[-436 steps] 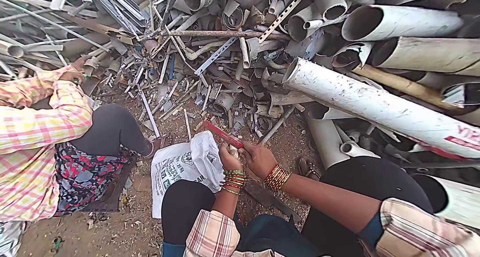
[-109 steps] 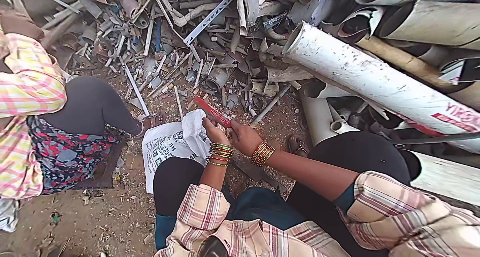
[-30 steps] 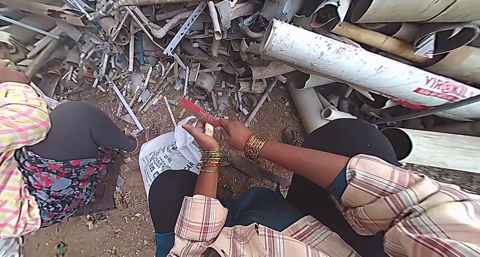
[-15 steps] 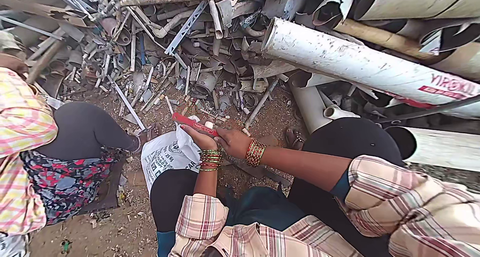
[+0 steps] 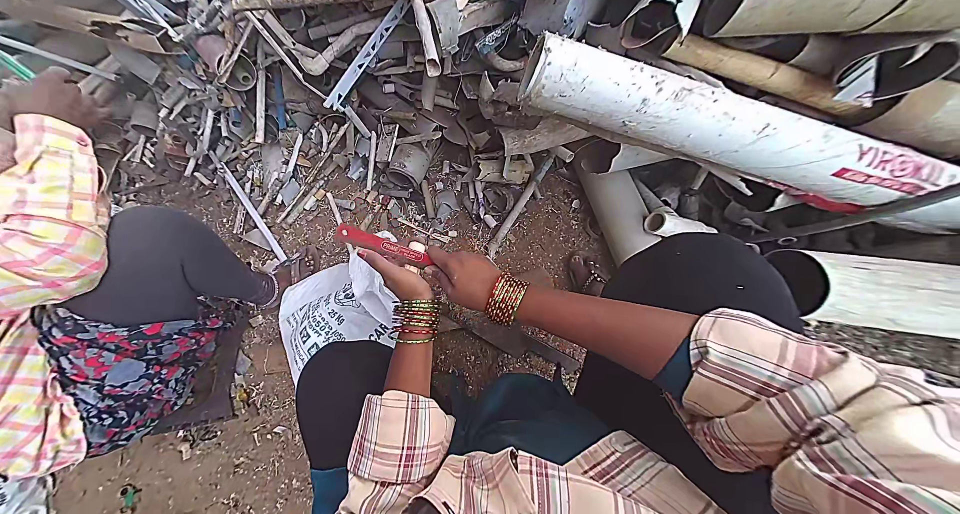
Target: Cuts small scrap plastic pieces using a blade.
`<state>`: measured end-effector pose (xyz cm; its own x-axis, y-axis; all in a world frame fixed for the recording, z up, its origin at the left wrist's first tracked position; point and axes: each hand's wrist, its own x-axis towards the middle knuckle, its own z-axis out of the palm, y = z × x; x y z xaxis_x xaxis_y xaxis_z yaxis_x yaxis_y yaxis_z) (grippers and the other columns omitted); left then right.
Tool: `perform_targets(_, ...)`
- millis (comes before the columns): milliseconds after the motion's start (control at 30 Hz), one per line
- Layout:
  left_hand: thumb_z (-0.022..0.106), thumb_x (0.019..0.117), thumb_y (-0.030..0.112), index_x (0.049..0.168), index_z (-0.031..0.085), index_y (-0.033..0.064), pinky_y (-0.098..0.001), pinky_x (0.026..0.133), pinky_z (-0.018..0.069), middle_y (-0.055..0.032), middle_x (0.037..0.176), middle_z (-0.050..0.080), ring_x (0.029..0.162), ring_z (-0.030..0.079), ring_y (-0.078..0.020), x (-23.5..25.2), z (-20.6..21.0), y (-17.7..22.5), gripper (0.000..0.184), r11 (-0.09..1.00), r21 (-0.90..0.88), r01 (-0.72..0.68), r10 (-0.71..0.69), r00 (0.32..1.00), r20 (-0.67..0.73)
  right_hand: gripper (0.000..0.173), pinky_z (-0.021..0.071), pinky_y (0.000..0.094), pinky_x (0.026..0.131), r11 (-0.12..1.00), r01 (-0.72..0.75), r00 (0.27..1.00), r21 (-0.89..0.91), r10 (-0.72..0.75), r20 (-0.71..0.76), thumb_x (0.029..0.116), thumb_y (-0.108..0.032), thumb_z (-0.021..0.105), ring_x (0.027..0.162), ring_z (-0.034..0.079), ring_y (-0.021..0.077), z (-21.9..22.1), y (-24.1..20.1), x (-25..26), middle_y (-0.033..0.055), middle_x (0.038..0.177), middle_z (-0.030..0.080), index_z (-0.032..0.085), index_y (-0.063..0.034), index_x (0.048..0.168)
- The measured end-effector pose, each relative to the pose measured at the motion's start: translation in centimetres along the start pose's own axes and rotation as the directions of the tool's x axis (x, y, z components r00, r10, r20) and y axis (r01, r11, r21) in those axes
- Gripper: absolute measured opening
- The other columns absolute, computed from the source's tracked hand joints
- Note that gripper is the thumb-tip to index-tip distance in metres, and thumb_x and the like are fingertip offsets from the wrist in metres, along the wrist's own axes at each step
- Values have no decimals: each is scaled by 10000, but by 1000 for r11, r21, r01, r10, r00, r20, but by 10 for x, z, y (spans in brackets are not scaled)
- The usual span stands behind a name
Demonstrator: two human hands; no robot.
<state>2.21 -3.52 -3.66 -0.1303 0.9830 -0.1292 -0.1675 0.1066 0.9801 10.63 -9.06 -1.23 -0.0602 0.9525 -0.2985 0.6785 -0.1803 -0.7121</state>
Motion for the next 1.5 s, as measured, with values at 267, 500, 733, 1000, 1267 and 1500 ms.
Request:
perform_targets(267, -27, 1098, 466, 1296, 442, -19, -336, 720, 541, -131, 891, 647, 760, 655, -192, -5, 2, 13, 703, 1000, -13, 27, -27, 999, -25, 389, 485, 584, 932, 997, 23, 999, 72, -25, 31, 1132, -235, 344, 1082, 647, 441, 7, -6, -6, 289, 1112, 644, 513, 55, 1330)
perform_targets(500, -34, 1098, 430, 1333, 394, -44, -283, 657, 515, -158, 938, 632, 724, 640, -137, -12, 9, 13, 681, 994, 113, 3, -2, 1000, -9, 378, 496, 591, 916, 997, -69, 997, 35, 70, -31, 1131, -249, 353, 1070, 660, 438, -8, 4, 5, 277, 1076, 663, 527, 35, 1311)
perform_targets(733, -48, 1078, 509, 1250, 448, -7, -279, 654, 543, -42, 761, 626, 656, 632, -100, -2, 2, 5, 736, 999, -40, 33, -32, 999, 24, 402, 481, 598, 944, 1000, -16, 999, 7, 16, 38, 1135, -265, 338, 1117, 643, 444, -3, 0, -1, 280, 1138, 654, 512, 28, 1348)
perform_targets(1000, -10, 1098, 477, 1138, 421, 25, -293, 588, 568, -27, 685, 633, 591, 659, -128, -4, 6, 11, 626, 977, -205, 63, -66, 998, -12, 374, 490, 602, 929, 995, 56, 997, 84, -59, 42, 1124, -227, 367, 1088, 656, 443, -2, -7, -8, 286, 1115, 660, 516, 45, 1333)
perform_targets(1267, 22, 1089, 523, 1326, 429, 33, -310, 685, 519, -96, 1005, 583, 803, 617, -142, -5, 3, 14, 680, 947, -162, 276, -276, 961, 24, 407, 487, 604, 947, 999, -28, 1000, 29, 28, -4, 1129, -252, 349, 1131, 645, 447, -8, 0, -1, 286, 1160, 655, 482, 26, 1395)
perform_targets(1500, -5, 1103, 363, 1372, 400, -20, -370, 776, 541, -186, 1099, 579, 898, 629, -248, -2, 4, 10, 619, 922, -272, 274, -254, 961, 110, 381, 487, 625, 908, 999, 34, 996, -30, -31, 80, 1130, -265, 344, 1096, 654, 457, -8, -6, -4, 282, 1121, 658, 522, 20, 1310)
